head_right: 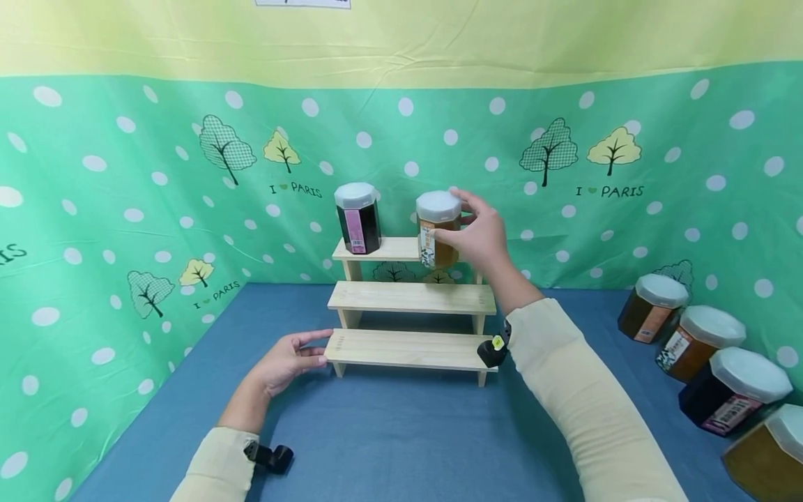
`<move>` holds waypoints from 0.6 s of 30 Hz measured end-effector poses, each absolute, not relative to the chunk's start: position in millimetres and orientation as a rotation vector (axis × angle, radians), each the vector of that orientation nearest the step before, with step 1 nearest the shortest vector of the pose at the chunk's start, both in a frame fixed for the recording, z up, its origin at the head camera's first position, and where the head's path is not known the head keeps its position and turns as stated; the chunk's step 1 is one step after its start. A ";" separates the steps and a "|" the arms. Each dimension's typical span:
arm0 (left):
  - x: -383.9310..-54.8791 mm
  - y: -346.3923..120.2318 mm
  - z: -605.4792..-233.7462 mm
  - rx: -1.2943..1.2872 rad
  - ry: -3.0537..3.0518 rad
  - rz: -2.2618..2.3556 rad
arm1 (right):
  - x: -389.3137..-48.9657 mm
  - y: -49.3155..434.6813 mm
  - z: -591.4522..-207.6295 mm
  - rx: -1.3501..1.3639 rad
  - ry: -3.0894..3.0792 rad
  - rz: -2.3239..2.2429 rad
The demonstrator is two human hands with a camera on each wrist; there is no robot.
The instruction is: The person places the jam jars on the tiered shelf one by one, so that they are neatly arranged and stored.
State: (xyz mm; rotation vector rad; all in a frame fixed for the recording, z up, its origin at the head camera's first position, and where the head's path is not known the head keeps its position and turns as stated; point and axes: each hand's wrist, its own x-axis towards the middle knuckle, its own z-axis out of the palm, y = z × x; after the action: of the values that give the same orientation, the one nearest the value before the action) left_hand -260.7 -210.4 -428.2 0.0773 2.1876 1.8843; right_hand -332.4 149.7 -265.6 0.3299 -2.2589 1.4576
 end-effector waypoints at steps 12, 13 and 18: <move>-260.9 -210.9 -427.4 0.074 2.188 1.881 | -343.5 166.8 -261.6 0.370 -2.314 1.540; -261.1 -210.9 -427.4 0.073 2.188 1.882 | -344.3 168.4 -261.7 0.371 -2.315 1.543; -260.9 -210.5 -427.2 0.068 2.186 1.882 | -348.2 177.6 -261.4 0.391 -2.328 1.561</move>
State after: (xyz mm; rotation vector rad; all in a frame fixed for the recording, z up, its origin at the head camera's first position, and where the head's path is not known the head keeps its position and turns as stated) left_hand -260.9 -210.5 -427.2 0.0680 2.1861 1.8820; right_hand -348.2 177.6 -261.4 0.3905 -2.3275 1.5614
